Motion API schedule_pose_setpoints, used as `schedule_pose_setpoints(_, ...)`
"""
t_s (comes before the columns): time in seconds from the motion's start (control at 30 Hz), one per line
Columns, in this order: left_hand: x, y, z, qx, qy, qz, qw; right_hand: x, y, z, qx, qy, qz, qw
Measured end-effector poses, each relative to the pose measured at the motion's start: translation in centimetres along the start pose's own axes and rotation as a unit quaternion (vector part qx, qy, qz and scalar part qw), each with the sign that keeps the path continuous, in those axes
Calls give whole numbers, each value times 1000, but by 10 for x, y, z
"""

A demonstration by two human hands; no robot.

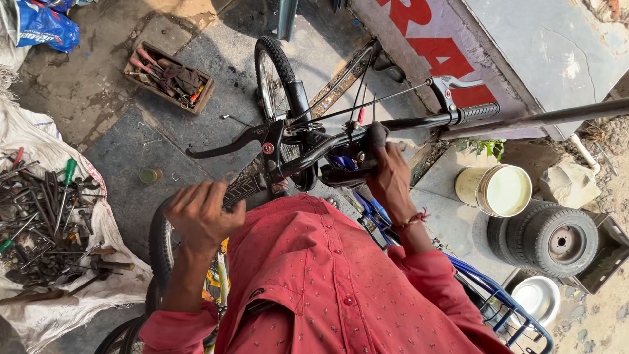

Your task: The person wipes the frame, handlebars, and other parts of a blue bicycle using a dark cloth. They move around the bicycle to reach different areas, including the rear rack and front fork, and also wipe their hands with the cloth.

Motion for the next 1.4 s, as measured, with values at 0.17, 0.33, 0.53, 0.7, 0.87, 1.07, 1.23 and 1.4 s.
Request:
schedule_pose_setpoints(0.17, 0, -4, -1, -1, -11, -3, 1000, -29, -36, -19, 185, 49, -79, 978)
schedule_pose_setpoints(0.33, -1, -7, -3, 6, -23, 11, 1000, -28, 5, 2, 95, -61, 60, 992)
schedule_pose_setpoints(0.53, -1, -4, -5, -18, -22, 4, 1000, -51, 35, -27, 175, -499, -180, 829)
schedule_pose_setpoints(0.7, 1, -2, -5, -26, -32, -5, 999, -54, 4, -86, 315, -397, -164, 847)
schedule_pose_setpoints(0.87, 1, 2, -6, -22, -43, 3, 999, -69, -17, -105, 314, -258, -89, 909)
schedule_pose_setpoints(1.07, -4, 8, -3, -37, -43, 19, 998, -72, 48, -75, 284, -252, -98, 920)
schedule_pose_setpoints(1.23, -4, 7, -5, -39, -51, 13, 998, -70, 74, -58, 282, -182, -74, 939)
schedule_pose_setpoints(1.4, 1, 5, -6, -42, -37, 4, 998, -41, 48, -128, 290, 90, 17, 953)
Point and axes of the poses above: each hand's wrist, its own y-axis away from the middle knuckle, its own z-axis out of the back of the hand, x = y × z, the point moved 5 cm from there along -y, towards the middle knuckle, and after that the axes turned 2 degrees about y, right-handed, at the moved point
